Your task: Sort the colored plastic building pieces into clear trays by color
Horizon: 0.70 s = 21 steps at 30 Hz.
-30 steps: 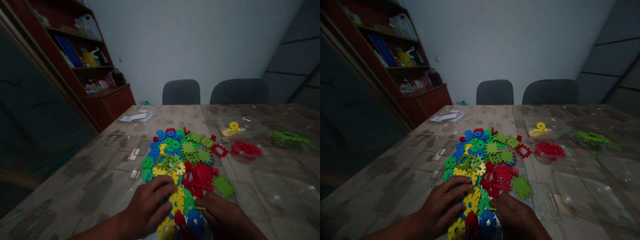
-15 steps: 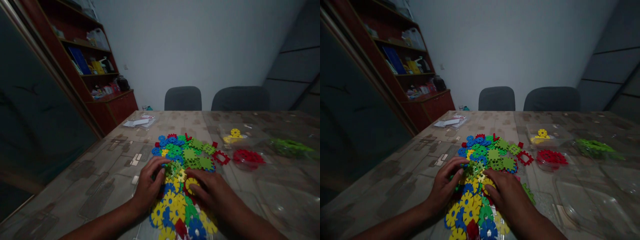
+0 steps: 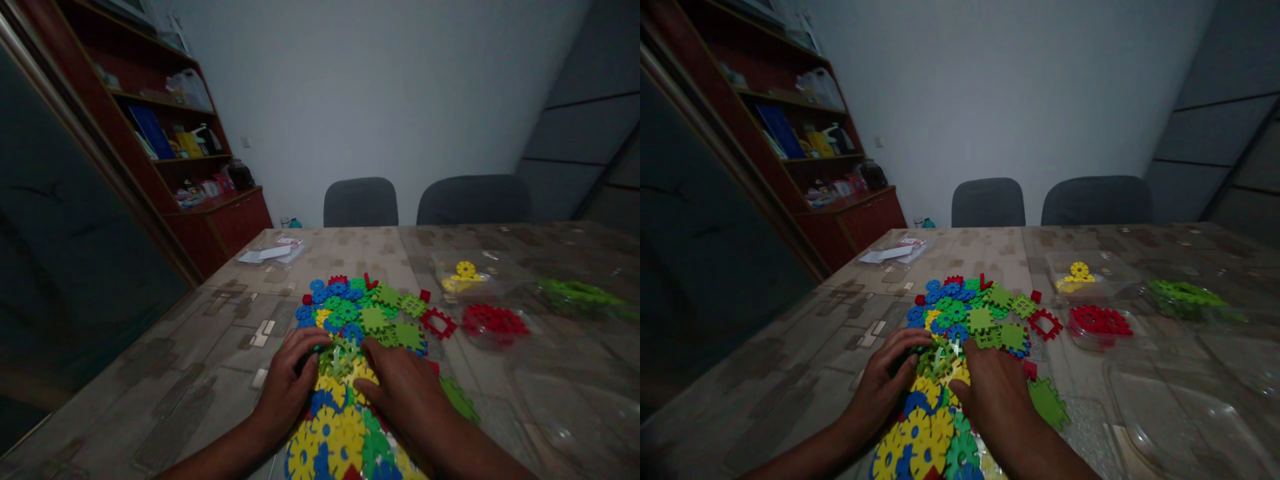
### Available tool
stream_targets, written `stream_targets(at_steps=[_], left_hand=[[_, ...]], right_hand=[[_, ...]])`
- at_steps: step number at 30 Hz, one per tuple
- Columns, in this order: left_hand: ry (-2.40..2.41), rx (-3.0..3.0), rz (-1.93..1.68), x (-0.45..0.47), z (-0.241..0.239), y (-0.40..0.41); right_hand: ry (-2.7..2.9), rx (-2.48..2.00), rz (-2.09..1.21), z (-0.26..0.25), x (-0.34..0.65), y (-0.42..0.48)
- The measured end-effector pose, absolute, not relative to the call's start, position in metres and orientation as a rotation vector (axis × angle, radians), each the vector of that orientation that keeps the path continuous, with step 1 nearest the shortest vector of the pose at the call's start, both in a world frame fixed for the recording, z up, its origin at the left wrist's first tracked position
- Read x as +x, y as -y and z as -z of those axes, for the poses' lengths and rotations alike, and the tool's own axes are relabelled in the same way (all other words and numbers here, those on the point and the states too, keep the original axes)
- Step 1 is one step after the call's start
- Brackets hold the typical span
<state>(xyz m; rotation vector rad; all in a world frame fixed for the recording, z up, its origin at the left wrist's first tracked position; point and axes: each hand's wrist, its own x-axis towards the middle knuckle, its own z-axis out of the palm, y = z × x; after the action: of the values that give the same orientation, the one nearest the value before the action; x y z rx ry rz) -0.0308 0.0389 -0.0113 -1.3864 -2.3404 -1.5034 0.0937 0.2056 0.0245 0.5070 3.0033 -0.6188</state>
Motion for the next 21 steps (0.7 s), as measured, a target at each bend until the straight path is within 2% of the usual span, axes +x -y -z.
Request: stream_targets(at_steps=[9, 14, 19, 21], left_hand=[[2.327, -1.395, 1.562, -0.031, 0.011, -0.038], [2.337, -1.384, 1.559, -0.03, 0.011, -0.039], [2.329, -1.435, 1.476, -0.03, 0.015, -0.036], [2.312, -1.462, 1.436, -0.029, 0.015, -0.036]], right_hand=[[-3.037, 0.471, 0.745, -0.018, 0.089, -0.206], [-3.058, 0.36, 0.925, -0.023, 0.097, -0.214], [-2.993, 0.269, 1.237, -0.036, 0.114, -0.237], [-3.029, 0.292, 1.242, -0.041, 0.121, -0.254]])
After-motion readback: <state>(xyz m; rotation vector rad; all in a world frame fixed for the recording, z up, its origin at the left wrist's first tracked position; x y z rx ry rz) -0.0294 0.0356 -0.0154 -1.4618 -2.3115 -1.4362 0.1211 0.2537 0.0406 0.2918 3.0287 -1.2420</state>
